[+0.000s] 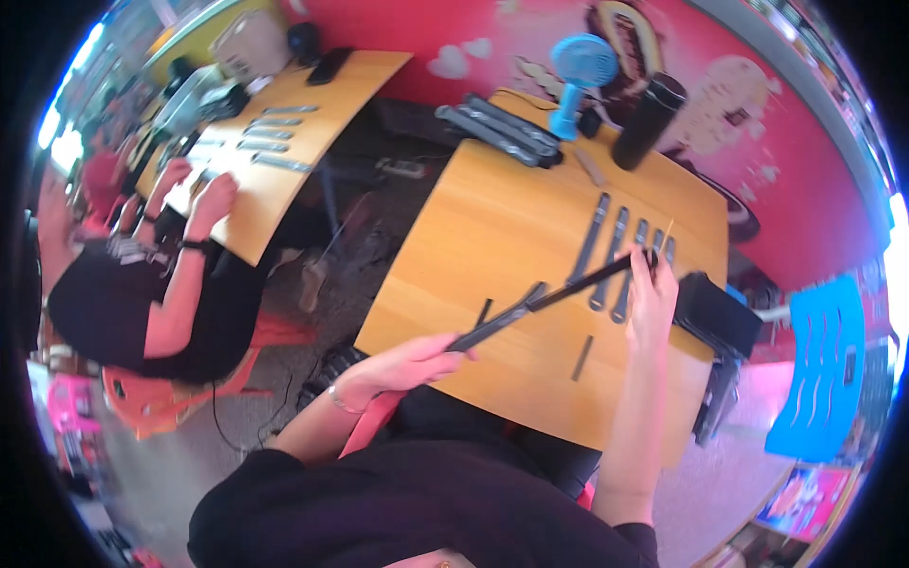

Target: Inspecting and assembling small leather straps at a workbench using a pointed tool.

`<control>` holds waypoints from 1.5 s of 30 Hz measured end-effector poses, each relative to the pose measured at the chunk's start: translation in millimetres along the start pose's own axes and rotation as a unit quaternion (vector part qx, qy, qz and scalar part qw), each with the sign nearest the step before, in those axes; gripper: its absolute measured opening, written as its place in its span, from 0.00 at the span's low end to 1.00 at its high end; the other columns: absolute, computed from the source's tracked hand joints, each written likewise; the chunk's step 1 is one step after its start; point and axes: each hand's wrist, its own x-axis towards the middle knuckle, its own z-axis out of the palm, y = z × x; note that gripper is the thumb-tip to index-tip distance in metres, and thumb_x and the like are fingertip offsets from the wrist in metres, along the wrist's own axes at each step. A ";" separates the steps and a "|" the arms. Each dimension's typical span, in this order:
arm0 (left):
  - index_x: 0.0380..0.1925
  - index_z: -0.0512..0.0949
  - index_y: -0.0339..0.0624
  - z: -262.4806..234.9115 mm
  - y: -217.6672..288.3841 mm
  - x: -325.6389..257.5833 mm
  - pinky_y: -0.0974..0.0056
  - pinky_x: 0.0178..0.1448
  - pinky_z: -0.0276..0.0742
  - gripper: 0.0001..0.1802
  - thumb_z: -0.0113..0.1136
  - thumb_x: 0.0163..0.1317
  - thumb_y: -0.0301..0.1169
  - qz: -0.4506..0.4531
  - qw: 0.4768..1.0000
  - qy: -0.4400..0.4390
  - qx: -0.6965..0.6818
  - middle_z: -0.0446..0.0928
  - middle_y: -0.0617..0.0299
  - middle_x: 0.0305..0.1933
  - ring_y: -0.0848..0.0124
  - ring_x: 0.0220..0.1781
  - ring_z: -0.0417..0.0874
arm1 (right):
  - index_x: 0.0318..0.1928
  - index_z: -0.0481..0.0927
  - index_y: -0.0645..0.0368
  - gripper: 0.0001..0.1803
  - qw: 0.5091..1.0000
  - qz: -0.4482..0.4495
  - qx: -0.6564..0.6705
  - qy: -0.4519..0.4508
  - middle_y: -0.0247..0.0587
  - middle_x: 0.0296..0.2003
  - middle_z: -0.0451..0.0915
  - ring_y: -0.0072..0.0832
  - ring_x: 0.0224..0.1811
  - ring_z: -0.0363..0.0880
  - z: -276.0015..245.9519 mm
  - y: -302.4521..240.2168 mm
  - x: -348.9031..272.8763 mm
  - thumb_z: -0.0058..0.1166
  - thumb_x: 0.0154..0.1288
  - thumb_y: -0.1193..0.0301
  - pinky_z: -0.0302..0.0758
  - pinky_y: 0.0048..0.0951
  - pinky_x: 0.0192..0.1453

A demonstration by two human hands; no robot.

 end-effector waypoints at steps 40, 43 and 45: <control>0.58 0.63 0.35 -40.7 -16.0 -25.1 0.68 0.32 0.63 0.23 0.43 0.68 0.37 0.153 0.897 0.140 -0.390 0.69 0.59 0.31 0.71 0.28 0.68 | 0.40 0.83 0.50 0.13 0.762 -0.358 -0.491 -0.223 0.33 0.46 0.82 0.29 0.39 0.82 34.2 62.4 -47.8 0.64 0.52 0.67 0.79 0.27 0.39; 0.59 0.63 0.37 -35.0 -13.1 -20.9 0.69 0.33 0.62 0.23 0.45 0.68 0.37 0.154 0.880 0.129 -0.430 0.69 0.59 0.32 0.71 0.29 0.68 | 0.42 0.82 0.49 0.16 0.773 -0.322 -0.507 -0.204 0.33 0.48 0.81 0.29 0.39 0.82 42.3 56.8 -36.4 0.63 0.53 0.58 0.79 0.27 0.38; 0.59 0.62 0.37 -33.2 -11.7 -17.5 0.68 0.34 0.63 0.23 0.45 0.68 0.36 0.162 0.870 0.133 -0.447 0.69 0.60 0.33 0.71 0.30 0.67 | 0.41 0.83 0.50 0.19 0.778 -0.300 -0.524 -0.176 0.32 0.48 0.81 0.30 0.39 0.82 46.3 59.2 -24.5 0.65 0.50 0.55 0.78 0.29 0.36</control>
